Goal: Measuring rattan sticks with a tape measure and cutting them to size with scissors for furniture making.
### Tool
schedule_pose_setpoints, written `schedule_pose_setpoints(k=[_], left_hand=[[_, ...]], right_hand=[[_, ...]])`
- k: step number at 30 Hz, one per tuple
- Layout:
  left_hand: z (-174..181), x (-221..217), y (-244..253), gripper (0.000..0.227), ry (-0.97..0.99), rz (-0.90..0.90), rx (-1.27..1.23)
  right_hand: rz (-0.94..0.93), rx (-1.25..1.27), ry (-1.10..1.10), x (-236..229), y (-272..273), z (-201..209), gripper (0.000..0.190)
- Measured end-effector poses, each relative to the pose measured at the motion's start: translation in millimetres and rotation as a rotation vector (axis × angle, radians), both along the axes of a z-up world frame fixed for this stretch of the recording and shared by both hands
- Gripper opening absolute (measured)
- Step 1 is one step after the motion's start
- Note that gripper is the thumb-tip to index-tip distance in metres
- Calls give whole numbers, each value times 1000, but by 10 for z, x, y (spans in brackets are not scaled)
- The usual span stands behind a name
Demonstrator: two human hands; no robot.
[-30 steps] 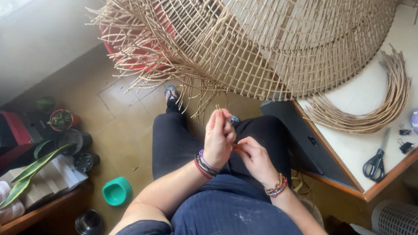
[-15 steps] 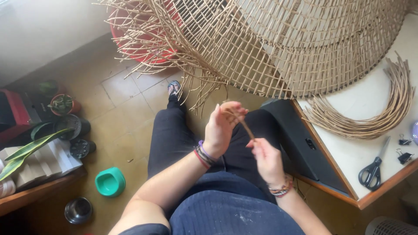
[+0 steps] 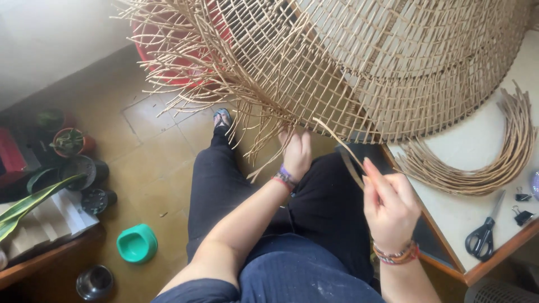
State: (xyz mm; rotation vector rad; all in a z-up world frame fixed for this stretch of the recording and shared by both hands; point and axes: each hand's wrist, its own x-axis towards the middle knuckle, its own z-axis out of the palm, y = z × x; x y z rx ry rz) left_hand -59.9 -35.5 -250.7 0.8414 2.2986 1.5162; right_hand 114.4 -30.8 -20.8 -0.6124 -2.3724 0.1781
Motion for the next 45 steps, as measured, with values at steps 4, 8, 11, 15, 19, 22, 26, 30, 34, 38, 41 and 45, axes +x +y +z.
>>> schedule_pose_setpoints(k=[4,8,11,15,19,22,26,30,34,38,41,45], left_hand=[[2,-104,-287,53,302,19,44],[269,-159,-375,37,314,-15,191],[360,-146,-361,30,305,-15,268],[148,-93,-364,35,429,-130,140],[-259,-79,-48,49,222,-66,219],[-322,-303,-45,33,202,-245,146],[41,-419,-327,25,522,-476,-182],[414,-340,-591,27,1618,-233,-539],[260,-496,-715,24,169,-532,-389],[490,-317,-687,25,687,-197,-244],[588,-167,-733,26,783,-112,-234],[639,-94,-842,28,315,-379,-453]], right_hand=[[-71,75,-75,-260,69,-137,22],[-53,-27,-127,-449,13,-174,19],[-80,-15,-194,-544,-31,-179,18],[-96,73,-295,-876,9,-250,19],[-104,78,-305,-1339,142,-495,25],[-74,-35,-277,-1393,221,-773,26],[-102,-276,-113,-1175,144,-815,27],[-80,-803,-11,-1011,22,-889,19],[-51,-1015,64,-1103,78,-1202,21],[-119,-1059,-56,-1165,170,-1432,21],[-114,-1046,-122,-1164,213,-1375,25],[-22,-1320,33,-1164,179,-1351,26]])
